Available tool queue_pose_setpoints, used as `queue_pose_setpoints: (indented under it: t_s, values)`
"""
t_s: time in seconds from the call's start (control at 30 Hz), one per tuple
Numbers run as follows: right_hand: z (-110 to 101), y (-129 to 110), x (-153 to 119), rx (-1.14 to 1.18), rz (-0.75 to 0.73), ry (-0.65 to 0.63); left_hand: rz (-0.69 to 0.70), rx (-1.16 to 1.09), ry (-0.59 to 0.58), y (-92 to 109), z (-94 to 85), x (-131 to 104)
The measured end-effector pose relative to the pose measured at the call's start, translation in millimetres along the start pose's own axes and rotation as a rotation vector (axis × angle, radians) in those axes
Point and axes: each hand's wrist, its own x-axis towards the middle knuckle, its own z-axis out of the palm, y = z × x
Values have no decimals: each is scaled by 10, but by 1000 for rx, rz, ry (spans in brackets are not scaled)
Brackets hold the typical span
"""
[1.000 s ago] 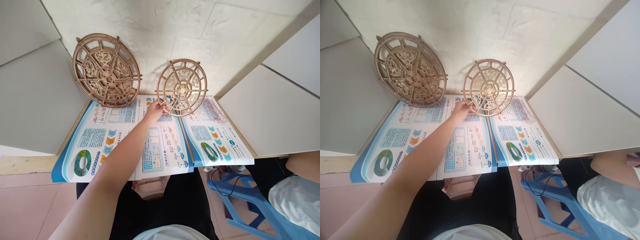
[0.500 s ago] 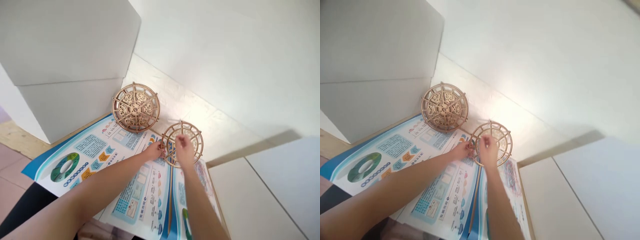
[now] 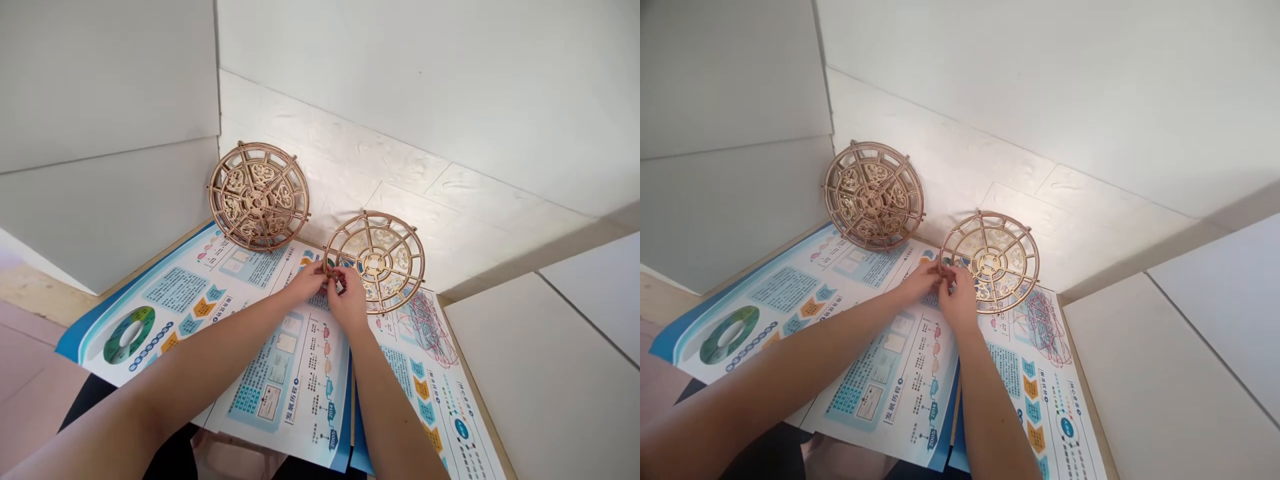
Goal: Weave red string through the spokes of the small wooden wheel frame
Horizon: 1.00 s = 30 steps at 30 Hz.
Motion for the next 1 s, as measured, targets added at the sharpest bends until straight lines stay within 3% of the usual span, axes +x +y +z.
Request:
queue_pose_setpoints:
  t_s: [0.2, 0.37, 0.53, 0.8, 1.0]
  values:
    - [-14, -57, -22, -22, -2, 29, -6, -9, -25, -30, -61, 15]
    - [-22, -56, -18, -70, 71, -60, 55, 6, -5, -24, -43, 12]
    - [-7, -53, -33, -101, 26, -138, 142, -82, 65, 59, -29, -1]
    - [45, -130, -55, -162, 38, -83, 91, -13, 135, 116, -84, -20]
    - [10, -112, -51, -228, 71, -50, 6, 22, 86, 73, -84, 8]
